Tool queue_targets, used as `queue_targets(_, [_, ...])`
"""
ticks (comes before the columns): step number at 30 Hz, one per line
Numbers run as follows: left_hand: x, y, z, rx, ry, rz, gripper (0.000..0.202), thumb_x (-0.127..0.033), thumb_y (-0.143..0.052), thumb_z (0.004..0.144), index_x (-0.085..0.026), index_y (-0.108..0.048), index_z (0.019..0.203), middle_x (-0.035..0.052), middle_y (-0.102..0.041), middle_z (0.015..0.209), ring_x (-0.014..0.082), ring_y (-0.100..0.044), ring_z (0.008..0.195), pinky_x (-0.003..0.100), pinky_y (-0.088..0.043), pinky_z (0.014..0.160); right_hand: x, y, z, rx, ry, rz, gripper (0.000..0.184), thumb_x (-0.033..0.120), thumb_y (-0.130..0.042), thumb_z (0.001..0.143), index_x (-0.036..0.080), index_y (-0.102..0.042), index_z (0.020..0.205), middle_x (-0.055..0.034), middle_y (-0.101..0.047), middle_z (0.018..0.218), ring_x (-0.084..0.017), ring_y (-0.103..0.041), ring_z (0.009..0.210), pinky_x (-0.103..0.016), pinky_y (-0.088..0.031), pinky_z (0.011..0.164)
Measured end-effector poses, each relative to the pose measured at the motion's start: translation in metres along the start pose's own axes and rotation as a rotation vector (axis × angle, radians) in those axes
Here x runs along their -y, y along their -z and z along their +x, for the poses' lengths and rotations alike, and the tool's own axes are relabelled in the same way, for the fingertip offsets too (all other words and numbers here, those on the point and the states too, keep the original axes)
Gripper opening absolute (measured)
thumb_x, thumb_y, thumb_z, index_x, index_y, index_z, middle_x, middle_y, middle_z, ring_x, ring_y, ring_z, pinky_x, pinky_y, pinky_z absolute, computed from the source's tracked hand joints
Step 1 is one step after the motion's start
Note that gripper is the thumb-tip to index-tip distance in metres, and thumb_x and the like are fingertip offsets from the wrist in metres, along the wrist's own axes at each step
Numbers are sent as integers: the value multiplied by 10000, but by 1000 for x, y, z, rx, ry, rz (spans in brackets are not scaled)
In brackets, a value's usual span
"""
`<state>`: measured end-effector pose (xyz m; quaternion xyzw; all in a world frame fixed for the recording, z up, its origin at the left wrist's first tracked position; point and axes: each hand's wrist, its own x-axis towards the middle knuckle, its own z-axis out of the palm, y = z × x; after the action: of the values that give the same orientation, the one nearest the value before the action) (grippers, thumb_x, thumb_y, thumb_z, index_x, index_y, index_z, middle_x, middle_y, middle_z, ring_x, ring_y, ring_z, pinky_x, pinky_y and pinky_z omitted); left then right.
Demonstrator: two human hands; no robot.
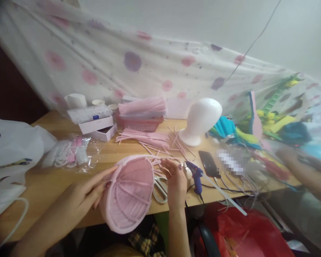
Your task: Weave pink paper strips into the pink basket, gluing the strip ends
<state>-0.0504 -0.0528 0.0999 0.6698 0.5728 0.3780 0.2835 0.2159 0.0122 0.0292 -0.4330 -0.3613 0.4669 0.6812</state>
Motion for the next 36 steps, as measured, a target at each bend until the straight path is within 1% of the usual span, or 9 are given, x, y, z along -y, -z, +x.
queue_targets(6, [0,19,-4,-181,-15,56,395,-468,-581,952,-308,-738,1277,-9,-788,742,187,-699,584,241,-528,571,13,-11,0,45,28,40,562,747,-568,895,264,-823,1028,-128,-831,1084,-313,-754,1065,-482,-593,900])
queue_targets(10, [-32,-9,13,-26,-104,11,420,-394,-542,987,-300,-699,1365,-55,-643,590,135,-526,465,238,-414,520,26,-19,-5,151,45,95,561,774,-645,863,294,-834,1084,-110,-835,1069,-296,-762,1040,-434,-612,865])
queue_targets(14, [-56,-47,43,114,-112,-108,522,-340,-470,1021,-274,-557,1531,-31,-665,646,177,-609,584,269,-448,600,43,-22,-15,213,149,45,547,795,-662,851,330,-840,1077,-80,-842,991,-285,-775,971,-422,-629,821])
queue_targets(19, [-53,-66,53,271,-169,-102,271,-272,-528,1022,-235,-797,1026,60,-801,881,219,-725,773,304,-487,699,55,-10,-25,241,223,-25,553,801,-662,848,304,-860,990,-79,-835,915,-284,-775,855,-433,-636,783])
queue_targets(21, [-46,-65,51,216,-206,-131,265,-254,-543,1017,-237,-799,949,34,-796,834,195,-720,737,290,-497,700,55,-4,-27,222,228,-25,550,792,-659,857,285,-869,896,-79,-823,865,-264,-763,819,-405,-631,777])
queue_targets(25, [-38,-59,52,-29,-263,-211,262,-242,-545,1017,-217,-804,986,-8,-739,691,151,-682,636,253,-518,668,53,-2,-29,230,40,137,532,762,-629,895,288,-867,848,-76,-809,941,-250,-744,936,-348,-616,776])
queue_targets(28, [-37,-58,55,-119,-378,-259,227,-207,-593,1005,-196,-818,980,10,-798,785,139,-718,687,225,-554,688,51,-11,-32,334,-212,314,527,756,-625,903,290,-867,939,-77,-801,1055,-234,-717,964,-332,-596,783])
queue_targets(31, [-37,-58,55,-132,-480,-294,219,-133,-638,983,-196,-830,1066,31,-849,963,135,-767,815,198,-584,753,49,-23,-34,429,-365,444,525,740,-656,895,272,-867,1000,-67,-786,965,-191,-674,845,-284,-553,720])
queue_targets(36, [-37,-56,50,-85,-460,-295,221,-70,-643,972,-190,-811,1052,7,-841,928,102,-754,769,155,-574,717,44,-36,-39,479,-419,448,499,734,-667,894,300,-873,1025,-47,-766,926,-160,-611,752,-264,-497,688])
